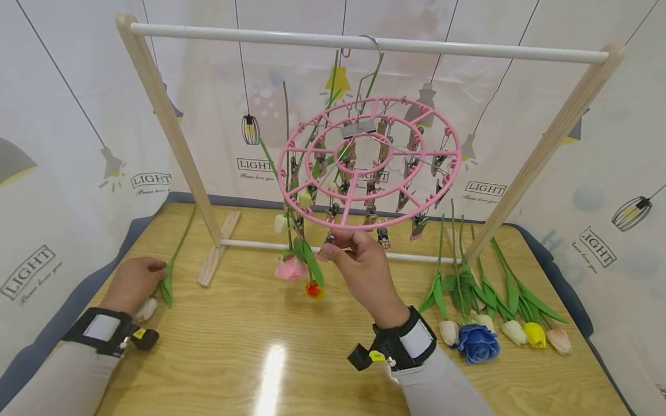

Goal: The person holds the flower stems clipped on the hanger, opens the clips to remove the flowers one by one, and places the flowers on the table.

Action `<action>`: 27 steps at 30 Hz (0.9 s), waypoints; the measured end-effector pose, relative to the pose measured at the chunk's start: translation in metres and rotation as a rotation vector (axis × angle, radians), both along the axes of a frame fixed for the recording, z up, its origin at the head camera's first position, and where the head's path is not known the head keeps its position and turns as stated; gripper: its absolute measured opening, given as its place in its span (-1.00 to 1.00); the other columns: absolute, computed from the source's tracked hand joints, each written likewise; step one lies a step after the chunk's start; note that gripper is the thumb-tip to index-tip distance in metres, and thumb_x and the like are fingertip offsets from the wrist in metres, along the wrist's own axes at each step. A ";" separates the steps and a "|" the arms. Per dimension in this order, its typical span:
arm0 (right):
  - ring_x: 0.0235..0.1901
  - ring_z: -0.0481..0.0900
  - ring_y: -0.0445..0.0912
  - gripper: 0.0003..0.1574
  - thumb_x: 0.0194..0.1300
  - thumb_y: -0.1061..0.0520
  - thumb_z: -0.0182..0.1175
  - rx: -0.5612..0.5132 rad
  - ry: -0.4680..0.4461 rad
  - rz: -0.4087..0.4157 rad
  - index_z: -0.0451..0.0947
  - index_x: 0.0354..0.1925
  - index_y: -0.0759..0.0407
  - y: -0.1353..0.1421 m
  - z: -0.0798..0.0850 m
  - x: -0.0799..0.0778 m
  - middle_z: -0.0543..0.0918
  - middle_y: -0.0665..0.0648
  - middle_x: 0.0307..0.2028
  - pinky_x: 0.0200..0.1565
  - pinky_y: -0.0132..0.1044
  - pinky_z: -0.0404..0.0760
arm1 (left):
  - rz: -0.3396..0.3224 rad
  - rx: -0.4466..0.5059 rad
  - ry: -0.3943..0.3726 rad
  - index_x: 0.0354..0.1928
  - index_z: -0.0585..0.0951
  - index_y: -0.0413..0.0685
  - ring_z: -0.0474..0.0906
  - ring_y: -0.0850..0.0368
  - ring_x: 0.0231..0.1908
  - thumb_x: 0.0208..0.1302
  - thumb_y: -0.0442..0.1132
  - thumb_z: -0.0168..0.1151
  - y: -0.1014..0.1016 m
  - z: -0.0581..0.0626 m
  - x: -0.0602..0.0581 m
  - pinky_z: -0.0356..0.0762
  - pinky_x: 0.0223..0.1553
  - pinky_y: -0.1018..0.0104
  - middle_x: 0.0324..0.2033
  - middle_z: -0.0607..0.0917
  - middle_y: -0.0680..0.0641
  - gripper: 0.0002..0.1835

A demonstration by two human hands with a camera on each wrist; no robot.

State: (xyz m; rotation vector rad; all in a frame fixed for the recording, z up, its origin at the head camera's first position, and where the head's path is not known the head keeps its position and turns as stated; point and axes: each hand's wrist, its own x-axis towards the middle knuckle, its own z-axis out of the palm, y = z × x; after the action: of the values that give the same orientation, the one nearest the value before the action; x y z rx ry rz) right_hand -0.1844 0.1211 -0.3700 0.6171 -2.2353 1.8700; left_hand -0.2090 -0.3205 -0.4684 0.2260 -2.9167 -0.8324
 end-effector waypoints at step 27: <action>-0.18 0.57 0.01 -0.67 0.26 0.00 0.19 -0.042 -0.004 0.017 0.50 -0.07 0.14 0.001 0.003 0.003 0.62 0.13 -0.25 -0.07 -0.27 0.62 | -0.081 0.065 0.322 0.10 0.51 -0.24 0.47 -0.13 -0.11 0.36 -0.07 0.05 0.068 0.040 0.010 0.53 -0.15 -0.12 -0.10 0.59 -0.29 -0.57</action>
State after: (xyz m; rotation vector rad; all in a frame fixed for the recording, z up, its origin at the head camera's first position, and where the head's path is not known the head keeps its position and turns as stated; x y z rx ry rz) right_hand -0.1811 0.1225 -0.3670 0.6275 -2.1945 1.9222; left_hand -0.1988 -0.2524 -0.4283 -0.0221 -2.6155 -0.8833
